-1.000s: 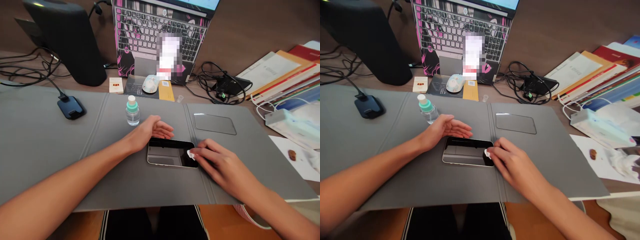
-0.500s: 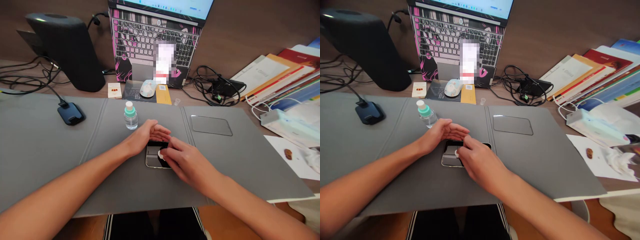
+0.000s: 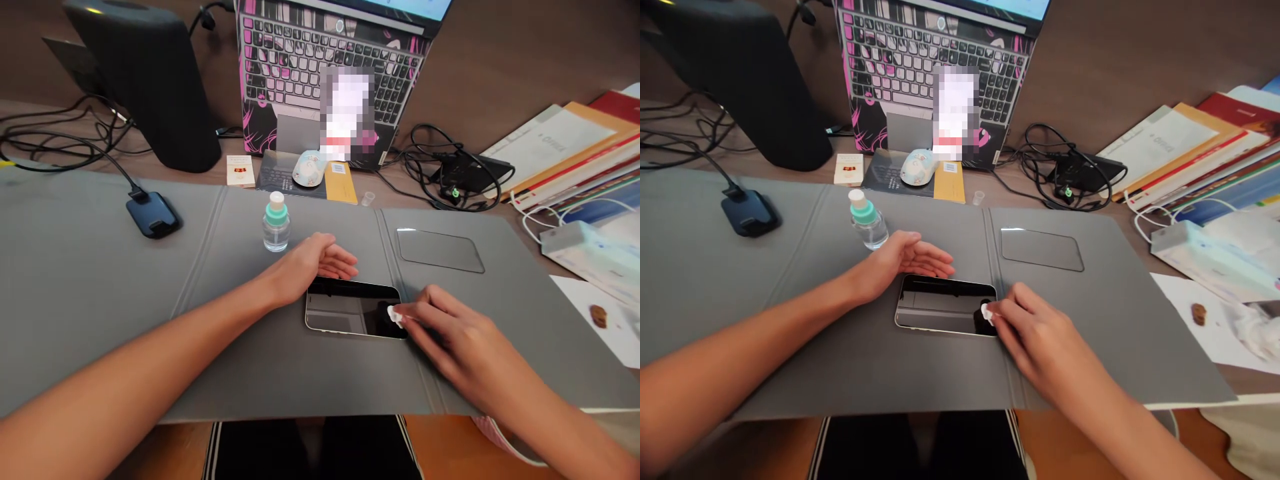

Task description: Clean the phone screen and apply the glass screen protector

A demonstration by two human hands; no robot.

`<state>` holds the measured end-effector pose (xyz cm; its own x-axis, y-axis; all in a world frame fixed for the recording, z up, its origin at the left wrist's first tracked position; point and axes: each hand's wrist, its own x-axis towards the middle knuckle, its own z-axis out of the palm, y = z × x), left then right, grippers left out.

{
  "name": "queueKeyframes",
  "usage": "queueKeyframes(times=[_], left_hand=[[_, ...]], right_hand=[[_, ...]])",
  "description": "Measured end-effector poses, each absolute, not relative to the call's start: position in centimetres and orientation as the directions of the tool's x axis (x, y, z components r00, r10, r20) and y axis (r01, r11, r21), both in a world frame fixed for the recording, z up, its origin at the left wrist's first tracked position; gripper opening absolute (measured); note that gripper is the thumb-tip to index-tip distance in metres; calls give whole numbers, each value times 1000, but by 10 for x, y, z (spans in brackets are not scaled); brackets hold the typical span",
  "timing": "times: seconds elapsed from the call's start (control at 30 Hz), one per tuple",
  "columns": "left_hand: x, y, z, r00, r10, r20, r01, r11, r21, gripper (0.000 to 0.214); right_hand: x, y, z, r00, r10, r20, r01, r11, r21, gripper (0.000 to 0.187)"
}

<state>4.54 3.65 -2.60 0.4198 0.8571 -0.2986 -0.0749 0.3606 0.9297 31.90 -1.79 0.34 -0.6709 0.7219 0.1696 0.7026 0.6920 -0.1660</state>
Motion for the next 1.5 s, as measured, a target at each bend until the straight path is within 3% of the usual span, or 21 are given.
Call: queueKeyframes(times=[0.3, 0.8, 0.93, 1.3, 1.5], left_hand=[[44, 38, -29, 436, 857, -273, -84, 341, 936, 59], [43, 35, -36, 418, 885, -207, -115, 278, 954, 74], [43, 36, -35, 439, 877, -195, -96, 262, 960, 71], [41, 32, -43, 459, 883, -101, -41, 134, 990, 48], [39, 34, -45, 485, 872, -72, -18, 92, 996, 49]], right_hand=[[287, 10, 0, -616, 768, 172, 749, 640, -173, 26], [202, 18, -13, -716, 687, 121, 654, 722, -228, 26], [216, 19, -6, -734, 670, 110, 634, 734, -245, 23], [306, 13, 10, -596, 798, 95, 770, 601, -213, 28], [314, -10, 8, -566, 817, 107, 786, 574, -227, 31]])
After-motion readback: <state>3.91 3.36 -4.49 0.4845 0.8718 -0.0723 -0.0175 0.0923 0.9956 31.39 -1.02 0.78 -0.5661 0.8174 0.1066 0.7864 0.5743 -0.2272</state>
